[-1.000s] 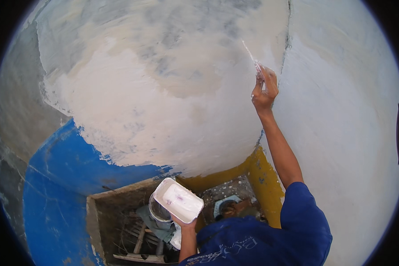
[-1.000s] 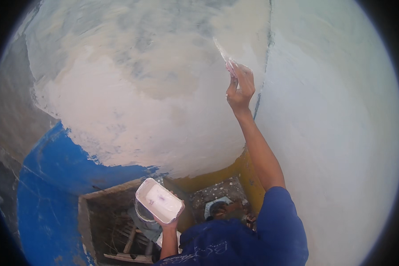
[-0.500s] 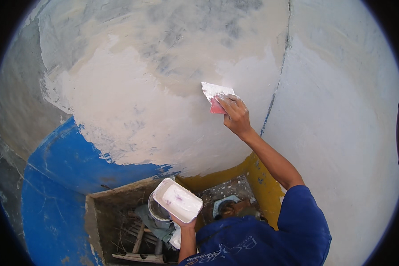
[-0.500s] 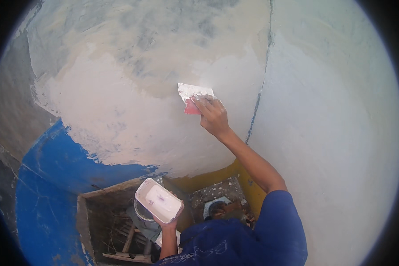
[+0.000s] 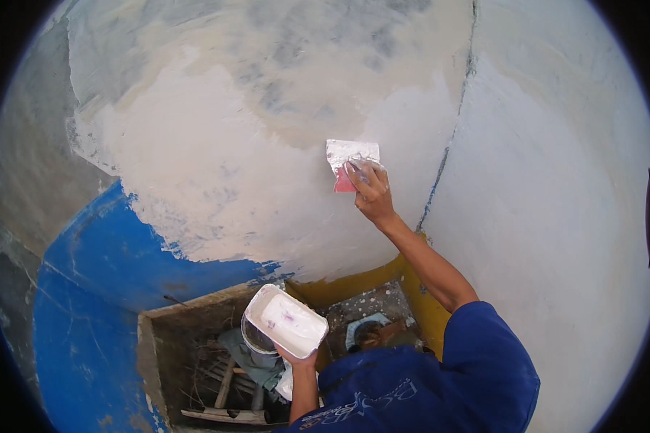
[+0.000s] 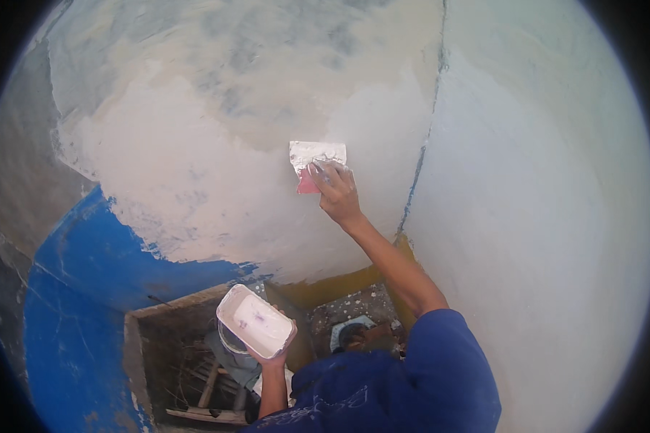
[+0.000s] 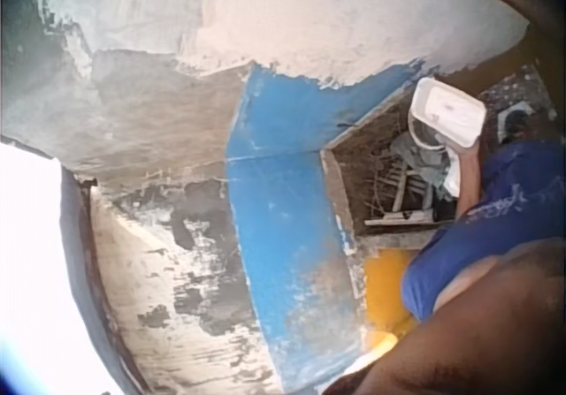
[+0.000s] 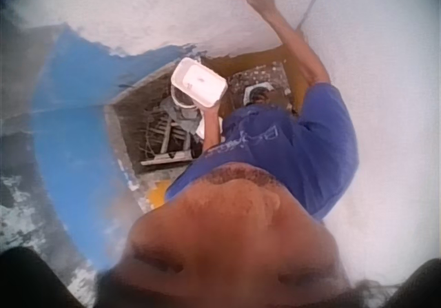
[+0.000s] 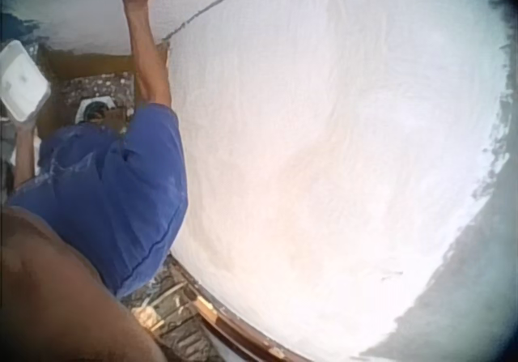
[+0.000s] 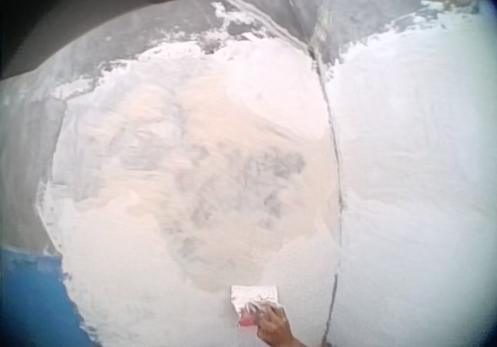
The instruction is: The person applies plaster to a wall using a putty knife. They scoop plaster from a small container and spread it onto the wall with broad strokes, smoothing the surface.
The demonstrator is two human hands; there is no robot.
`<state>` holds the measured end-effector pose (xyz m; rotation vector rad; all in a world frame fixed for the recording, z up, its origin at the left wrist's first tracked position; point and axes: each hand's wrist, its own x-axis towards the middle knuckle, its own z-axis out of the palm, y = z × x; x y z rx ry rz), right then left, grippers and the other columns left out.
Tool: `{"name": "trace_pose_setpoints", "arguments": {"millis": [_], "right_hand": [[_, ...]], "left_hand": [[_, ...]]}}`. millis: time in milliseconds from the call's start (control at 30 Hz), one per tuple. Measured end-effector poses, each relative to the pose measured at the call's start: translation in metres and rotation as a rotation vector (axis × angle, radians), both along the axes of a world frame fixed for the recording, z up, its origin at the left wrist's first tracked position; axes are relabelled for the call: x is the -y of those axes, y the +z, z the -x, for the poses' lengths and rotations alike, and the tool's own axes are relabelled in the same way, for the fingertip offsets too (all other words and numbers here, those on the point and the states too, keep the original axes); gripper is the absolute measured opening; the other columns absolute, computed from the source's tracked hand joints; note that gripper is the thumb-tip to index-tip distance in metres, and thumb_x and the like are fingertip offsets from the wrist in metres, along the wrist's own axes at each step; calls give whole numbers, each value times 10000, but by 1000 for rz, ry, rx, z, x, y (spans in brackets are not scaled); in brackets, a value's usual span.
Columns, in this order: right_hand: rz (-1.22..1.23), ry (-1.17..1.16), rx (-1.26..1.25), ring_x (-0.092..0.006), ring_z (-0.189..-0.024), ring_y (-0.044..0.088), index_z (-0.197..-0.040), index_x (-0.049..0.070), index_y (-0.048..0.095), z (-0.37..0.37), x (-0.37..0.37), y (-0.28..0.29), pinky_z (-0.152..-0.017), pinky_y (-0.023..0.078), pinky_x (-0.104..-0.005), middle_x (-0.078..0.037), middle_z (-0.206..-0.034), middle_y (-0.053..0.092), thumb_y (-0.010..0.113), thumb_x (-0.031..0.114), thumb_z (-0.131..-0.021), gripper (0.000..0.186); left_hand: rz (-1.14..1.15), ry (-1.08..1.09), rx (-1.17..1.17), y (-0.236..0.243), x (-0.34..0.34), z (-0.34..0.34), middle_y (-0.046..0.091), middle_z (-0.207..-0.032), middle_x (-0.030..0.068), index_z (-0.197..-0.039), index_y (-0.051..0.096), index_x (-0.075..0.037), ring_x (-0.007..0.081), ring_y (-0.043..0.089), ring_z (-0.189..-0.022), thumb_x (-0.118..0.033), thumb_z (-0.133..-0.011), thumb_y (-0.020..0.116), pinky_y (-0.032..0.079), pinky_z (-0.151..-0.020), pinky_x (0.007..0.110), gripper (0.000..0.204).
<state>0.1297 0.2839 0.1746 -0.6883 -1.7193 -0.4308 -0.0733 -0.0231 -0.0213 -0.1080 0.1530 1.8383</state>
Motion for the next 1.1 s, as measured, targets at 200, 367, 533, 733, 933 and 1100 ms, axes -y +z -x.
{"name": "trace_pose_setpoints", "arguments": {"millis": [200, 367, 533, 733, 933, 1100], "right_hand": [[-209, 24, -240, -342, -1041, 621, -1194, 71, 683, -53, -2, 100, -876, 515, -417, -116, -1064, 702, 588, -165, -656, 595], [-224, -122, -92, -317, -1079, 616, -1195, 82, 681, -50, -26, 121, -894, 499, -421, -78, -1129, 688, 585, -127, -668, 575], [0, 38, 168, -263, -1092, 625, -1179, 114, 707, -14, 13, 15, -864, 509, -390, -49, -1125, 692, 543, -143, -621, 636], [-103, 37, -184, -323, -1096, 591, -1225, 104, 685, -16, -8, 47, -883, 488, -397, -104, -1140, 669, 563, -130, -626, 654], [27, -58, -101, -355, -1144, 538, -1220, 68, 681, 21, 5, -4, -966, 445, -461, -127, -1220, 621, 553, -136, -627, 640], [-118, 89, -187, -324, -1018, 624, -1151, 69, 711, -24, 10, 60, -882, 493, -409, -93, -1087, 697, 578, -160, -627, 586]], "left_hand": [[-16, 11, -25, -7, 4, 3, 466, -1458, 220, -1481, 408, -156, 451, 479, -1299, -633, -908, 477, 285, -1061, 723, 748], [6, 8, -6, -10, 4, 3, 466, -1458, 220, -1478, 412, -155, 449, 474, -1305, -629, -908, 480, 276, -1063, 724, 745], [15, 11, -12, -9, 6, 0, 472, -1449, 225, -1475, 422, -169, 452, 484, -1292, -629, -908, 481, 289, -1056, 724, 732], [-10, 37, -79, -6, 7, 3, 481, -1441, 221, -1469, 432, -183, 455, 493, -1278, -629, -901, 495, 286, -1055, 723, 726], [-15, 0, -30, -2, 2, 0, 468, -1460, 216, -1472, 431, -187, 452, 487, -1287, -633, -895, 502, 277, -1064, 715, 732], [-38, 6, -47, -1, 4, 2, 465, -1462, 215, -1473, 430, -185, 450, 475, -1300, -633, -897, 499, 275, -1070, 714, 733]]}}
